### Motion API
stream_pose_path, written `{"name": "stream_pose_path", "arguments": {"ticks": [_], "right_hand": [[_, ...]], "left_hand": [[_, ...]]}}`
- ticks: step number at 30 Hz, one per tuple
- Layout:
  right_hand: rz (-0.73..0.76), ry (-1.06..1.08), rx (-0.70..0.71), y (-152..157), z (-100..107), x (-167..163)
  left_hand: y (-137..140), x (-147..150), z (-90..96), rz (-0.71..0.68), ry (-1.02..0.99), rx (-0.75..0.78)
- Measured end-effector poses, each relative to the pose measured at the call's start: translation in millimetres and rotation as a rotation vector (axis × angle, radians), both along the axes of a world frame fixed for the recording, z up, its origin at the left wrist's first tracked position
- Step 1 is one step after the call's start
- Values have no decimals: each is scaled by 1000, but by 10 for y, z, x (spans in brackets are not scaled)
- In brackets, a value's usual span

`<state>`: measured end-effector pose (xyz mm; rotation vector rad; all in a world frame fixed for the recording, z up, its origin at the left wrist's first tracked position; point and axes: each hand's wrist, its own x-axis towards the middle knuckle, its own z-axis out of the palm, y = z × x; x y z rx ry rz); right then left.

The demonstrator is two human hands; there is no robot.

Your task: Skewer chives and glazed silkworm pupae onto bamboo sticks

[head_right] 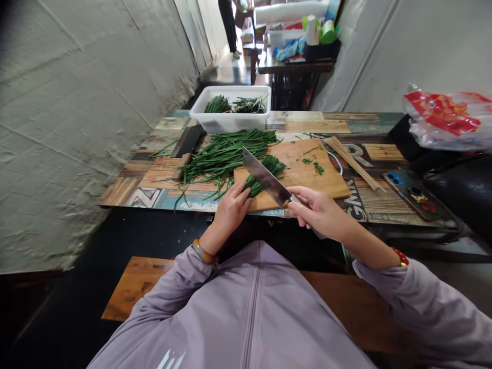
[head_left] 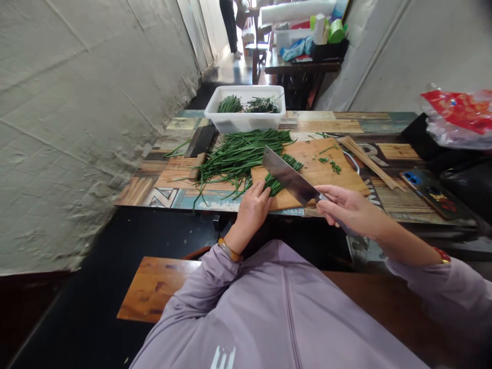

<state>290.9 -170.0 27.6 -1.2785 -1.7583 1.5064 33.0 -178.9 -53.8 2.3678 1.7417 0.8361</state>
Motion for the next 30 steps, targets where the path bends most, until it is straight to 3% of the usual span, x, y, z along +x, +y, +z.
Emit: {"name": "stream_pose_path", "arguments": {"ticks": [9,16,21,27,30], "right_hand": [[43,-12,-35,-105,-27,-94],[53,-100,45,-147,-36,-128],[120,-205,194,-175,-22,-134],[181,-311,465,-219,-85,-129],[184,-313,542,-230,-131,-123]], "left_hand": [[-35,-62,-79,35,-93,103],[-27,-96,-96,57,-178,146],[-26,-129,-92,113,-353,114],[-61,-313,-127,196,-676,-56],[-67,-343,-100,189,-659,-40]]}}
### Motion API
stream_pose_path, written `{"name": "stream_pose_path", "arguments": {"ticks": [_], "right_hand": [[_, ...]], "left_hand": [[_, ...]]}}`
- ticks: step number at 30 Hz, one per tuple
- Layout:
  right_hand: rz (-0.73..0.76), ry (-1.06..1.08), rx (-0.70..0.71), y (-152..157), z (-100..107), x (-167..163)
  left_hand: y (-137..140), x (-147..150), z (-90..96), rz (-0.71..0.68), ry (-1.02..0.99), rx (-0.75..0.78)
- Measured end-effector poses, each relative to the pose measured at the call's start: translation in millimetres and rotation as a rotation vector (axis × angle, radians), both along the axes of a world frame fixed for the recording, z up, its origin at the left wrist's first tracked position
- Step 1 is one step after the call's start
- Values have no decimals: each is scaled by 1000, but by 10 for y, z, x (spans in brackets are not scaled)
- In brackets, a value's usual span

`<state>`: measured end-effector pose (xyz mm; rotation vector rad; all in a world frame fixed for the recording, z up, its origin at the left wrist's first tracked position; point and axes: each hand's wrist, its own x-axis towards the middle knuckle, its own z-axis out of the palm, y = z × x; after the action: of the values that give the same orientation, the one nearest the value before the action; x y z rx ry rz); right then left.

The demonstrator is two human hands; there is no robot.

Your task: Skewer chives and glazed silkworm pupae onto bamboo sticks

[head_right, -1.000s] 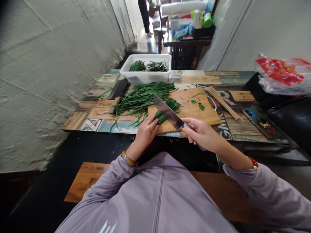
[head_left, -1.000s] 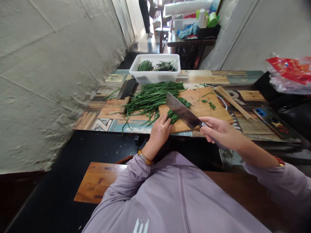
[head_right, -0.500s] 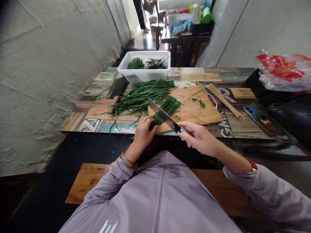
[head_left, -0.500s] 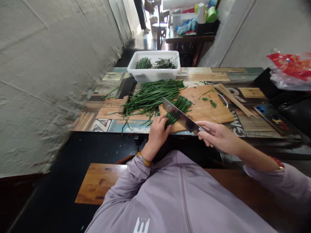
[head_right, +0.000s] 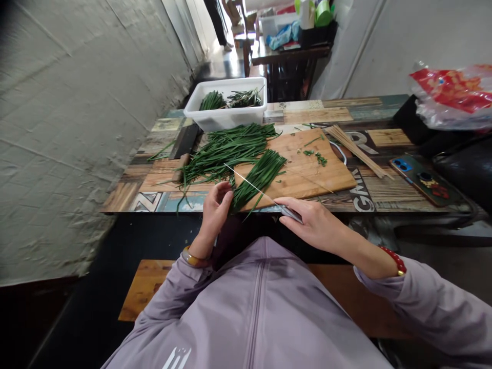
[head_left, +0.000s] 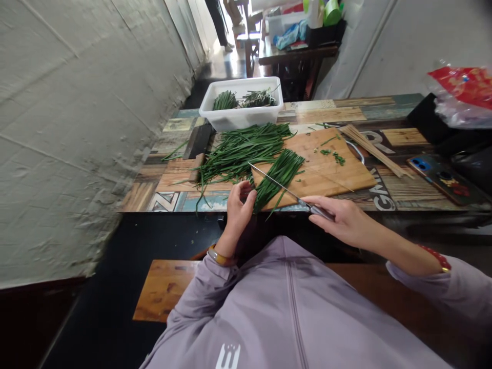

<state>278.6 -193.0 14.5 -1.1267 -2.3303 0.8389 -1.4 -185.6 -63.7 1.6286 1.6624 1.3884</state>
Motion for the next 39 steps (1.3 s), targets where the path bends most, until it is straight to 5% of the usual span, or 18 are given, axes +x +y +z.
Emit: {"name": "stream_pose_path", "arguments": {"ticks": [8,28,39], "right_hand": [[10,12,85,-33,-75,-13],[81,-106,207,-130,-75,-69],[70,-75,156,-137,6,-78]], "left_hand": [[-23,327,27,7,550,61],[174,242,52,-82,618,233],[170,252,99,-90,622,194]]}}
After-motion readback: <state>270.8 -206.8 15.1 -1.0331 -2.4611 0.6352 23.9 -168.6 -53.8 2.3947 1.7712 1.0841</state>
